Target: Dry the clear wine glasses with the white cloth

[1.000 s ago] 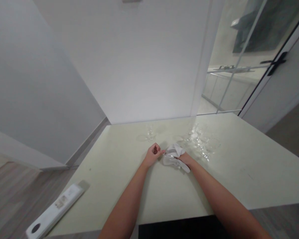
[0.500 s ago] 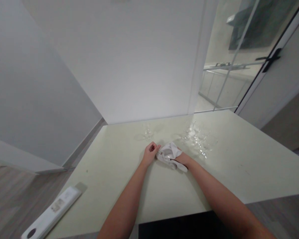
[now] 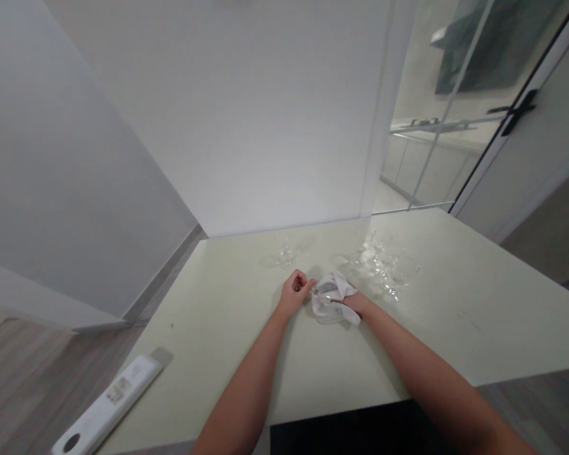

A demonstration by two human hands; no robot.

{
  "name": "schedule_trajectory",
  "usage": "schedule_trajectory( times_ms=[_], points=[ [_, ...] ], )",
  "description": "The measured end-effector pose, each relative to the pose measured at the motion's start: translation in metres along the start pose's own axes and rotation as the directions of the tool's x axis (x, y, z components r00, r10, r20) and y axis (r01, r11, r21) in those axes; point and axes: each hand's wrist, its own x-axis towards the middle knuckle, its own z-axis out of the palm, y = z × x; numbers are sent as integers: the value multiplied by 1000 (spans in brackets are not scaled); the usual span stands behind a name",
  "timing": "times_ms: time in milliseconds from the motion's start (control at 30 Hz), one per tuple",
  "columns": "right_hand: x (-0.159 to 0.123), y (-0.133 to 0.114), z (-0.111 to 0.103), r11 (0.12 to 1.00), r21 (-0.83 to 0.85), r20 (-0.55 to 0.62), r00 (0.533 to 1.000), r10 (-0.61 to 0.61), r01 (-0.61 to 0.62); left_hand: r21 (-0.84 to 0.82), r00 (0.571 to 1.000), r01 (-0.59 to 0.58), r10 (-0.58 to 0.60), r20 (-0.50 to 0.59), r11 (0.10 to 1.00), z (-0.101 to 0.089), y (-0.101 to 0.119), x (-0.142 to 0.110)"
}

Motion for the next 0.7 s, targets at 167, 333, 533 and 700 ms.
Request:
schedule_trajectory(
  times_ms=[167, 333, 533, 700],
  points=[
    [6, -8, 1, 997, -37, -1, 998, -67, 67, -5, 1000, -10, 10, -14, 1000, -1, -1, 2],
    [9, -1, 0, 998, -55, 44, 998, -34, 37, 20, 997, -41, 42, -57, 999, -3, -5, 7],
    [7, 14, 6, 999, 38, -111, 993, 41, -37, 37, 995, -96, 96, -22, 995, -4, -5, 3],
    [13, 18, 8, 996, 54, -182, 980, 85, -77, -2, 992, -123, 123, 7, 992, -4, 0, 1]
  ],
)
